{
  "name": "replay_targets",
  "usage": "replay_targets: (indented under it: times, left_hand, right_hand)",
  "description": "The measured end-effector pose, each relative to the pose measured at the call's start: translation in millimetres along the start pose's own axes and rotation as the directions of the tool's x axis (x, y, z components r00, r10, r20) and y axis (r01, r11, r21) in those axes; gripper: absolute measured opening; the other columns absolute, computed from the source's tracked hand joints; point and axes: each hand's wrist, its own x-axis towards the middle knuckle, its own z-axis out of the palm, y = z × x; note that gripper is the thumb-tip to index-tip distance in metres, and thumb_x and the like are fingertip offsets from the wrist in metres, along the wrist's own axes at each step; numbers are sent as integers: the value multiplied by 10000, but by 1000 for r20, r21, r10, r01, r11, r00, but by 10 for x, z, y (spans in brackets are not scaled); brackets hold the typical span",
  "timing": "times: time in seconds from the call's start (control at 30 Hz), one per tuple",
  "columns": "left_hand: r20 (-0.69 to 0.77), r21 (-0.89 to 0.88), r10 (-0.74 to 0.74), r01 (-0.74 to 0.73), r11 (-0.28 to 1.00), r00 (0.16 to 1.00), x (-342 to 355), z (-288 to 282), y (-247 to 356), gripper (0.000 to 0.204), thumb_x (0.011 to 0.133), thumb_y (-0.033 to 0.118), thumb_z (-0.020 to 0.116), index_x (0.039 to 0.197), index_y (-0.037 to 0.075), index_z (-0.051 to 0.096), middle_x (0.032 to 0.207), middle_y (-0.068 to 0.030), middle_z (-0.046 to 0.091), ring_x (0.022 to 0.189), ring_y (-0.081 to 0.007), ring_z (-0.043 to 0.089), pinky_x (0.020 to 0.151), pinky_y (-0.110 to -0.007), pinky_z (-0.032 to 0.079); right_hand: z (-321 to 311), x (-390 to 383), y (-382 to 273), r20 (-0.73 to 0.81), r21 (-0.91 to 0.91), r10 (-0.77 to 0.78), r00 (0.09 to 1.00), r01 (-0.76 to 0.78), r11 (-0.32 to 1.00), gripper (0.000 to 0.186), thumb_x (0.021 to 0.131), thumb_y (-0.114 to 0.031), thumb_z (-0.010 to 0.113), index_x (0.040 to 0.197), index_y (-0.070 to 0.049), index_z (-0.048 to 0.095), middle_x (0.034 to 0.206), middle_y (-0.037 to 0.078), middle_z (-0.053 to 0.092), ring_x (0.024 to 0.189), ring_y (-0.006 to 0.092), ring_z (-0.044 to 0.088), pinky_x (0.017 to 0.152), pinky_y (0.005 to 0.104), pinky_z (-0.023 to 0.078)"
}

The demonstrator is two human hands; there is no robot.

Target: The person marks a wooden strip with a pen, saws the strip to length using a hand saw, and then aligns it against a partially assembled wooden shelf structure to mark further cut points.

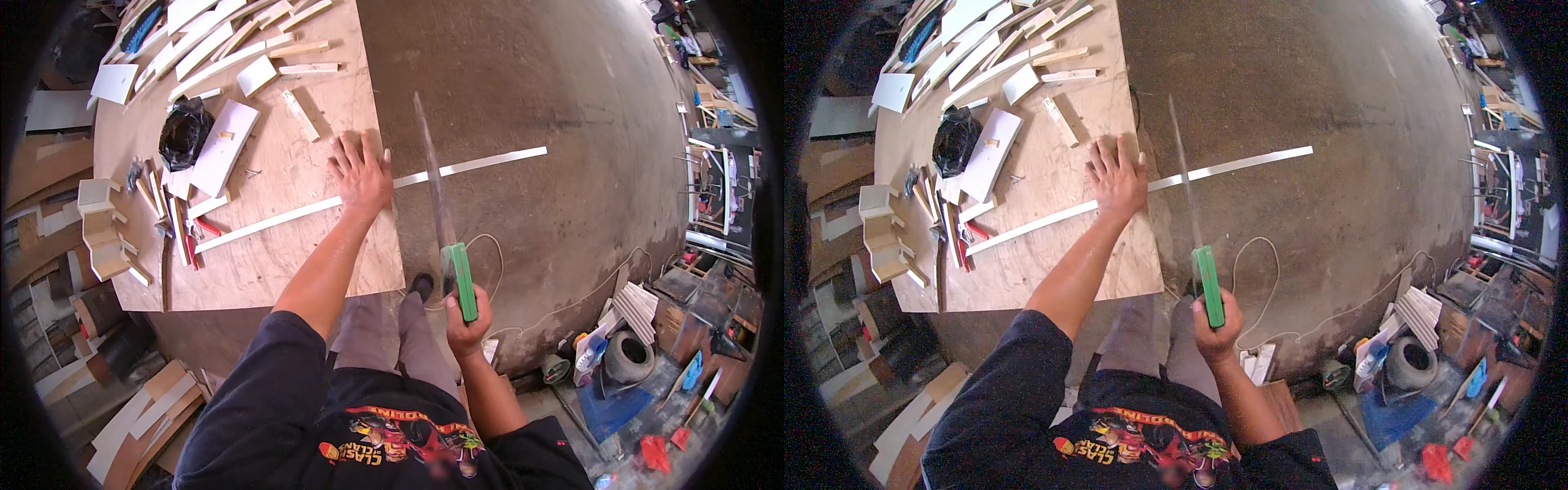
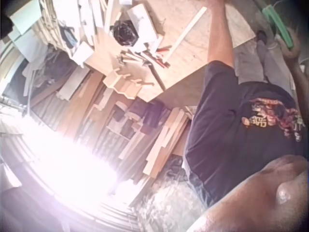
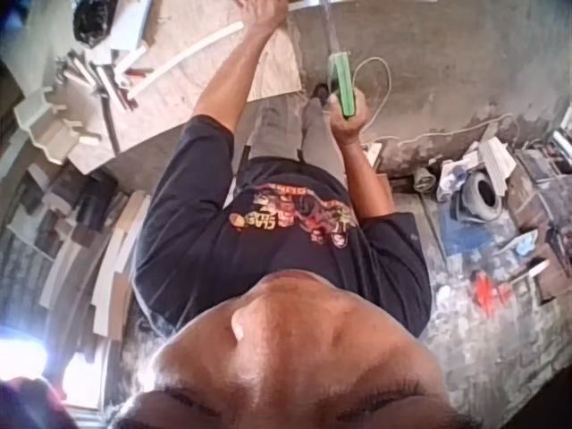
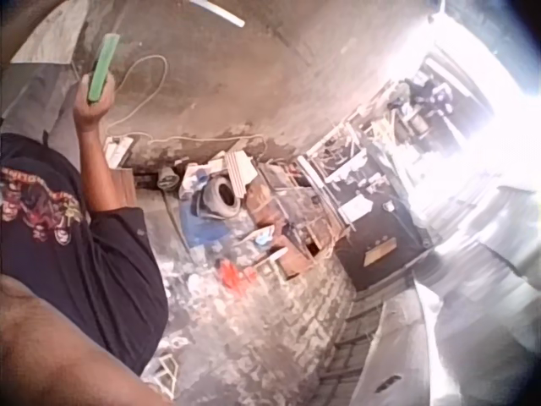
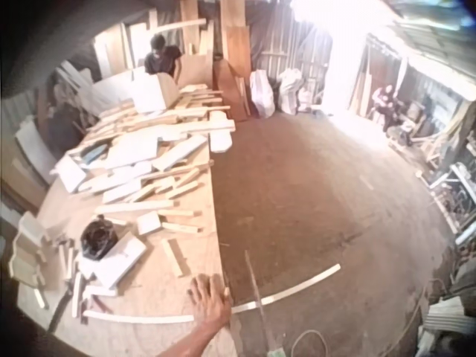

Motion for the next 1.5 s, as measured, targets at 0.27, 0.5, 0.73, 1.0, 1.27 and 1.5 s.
replay_targets:
  times: [0.27,0.5,0.73,1.0,1.27,1.5]
  left_hand:
    - [122,40,-68,64,997,990,-4,-70,2,701,1019,447,474,1585,79,285,1654,-255,166,1529,-491,100,1197,-665,125]
    - [119,22,4,-7,1000,993,-56,-86,-290,704,1015,450,472,1581,72,296,1652,-254,177,1529,-493,100,1192,-672,128]
    - [134,-1,-118,119,993,984,27,-108,-52,687,1025,440,454,1580,66,295,1647,-262,185,1532,-482,100,1194,-671,119]
    - [95,18,-123,122,992,988,38,-13,-49,659,1031,416,448,1585,99,281,1640,-261,197,1525,-491,124,1160,-703,162]
    - [284,78,-186,171,982,941,104,-184,47,670,1064,426,353,1623,107,166,1684,-226,70,1556,-431,13,1214,-648,55]
    - [331,108,-210,185,977,920,140,-236,79,677,1063,416,357,1625,107,141,1687,-217,62,1557,-426,14,1215,-650,47]
  right_hand:
    - [-37,-78,45,12,-99,-64,998,65,993,284,858,-96,715,1107,27,653,846,140,685,751,275,697,713,361,549]
    - [10,-31,2,-14,-26,-6,1000,6,1000,279,894,-135,702,1116,23,643,826,109,676,729,224,675,705,339,542]
    - [37,-4,59,12,-49,-30,999,30,998,271,878,-106,728,1105,16,642,853,111,682,749,227,677,716,343,543]
    - [127,-45,-40,14,-133,-4,1000,6,991,260,853,-79,750,1082,5,659,877,147,697,759,280,700,704,369,546]
    - [245,-102,-179,-13,-177,8,1000,-11,984,245,856,-79,747,1074,-1,666,866,162,696,759,283,708,702,369,549]
    - [326,-69,-421,7,-214,3,1000,-1,977,229,882,-90,741,1079,2,667,855,142,695,738,233,702,680,352,547]
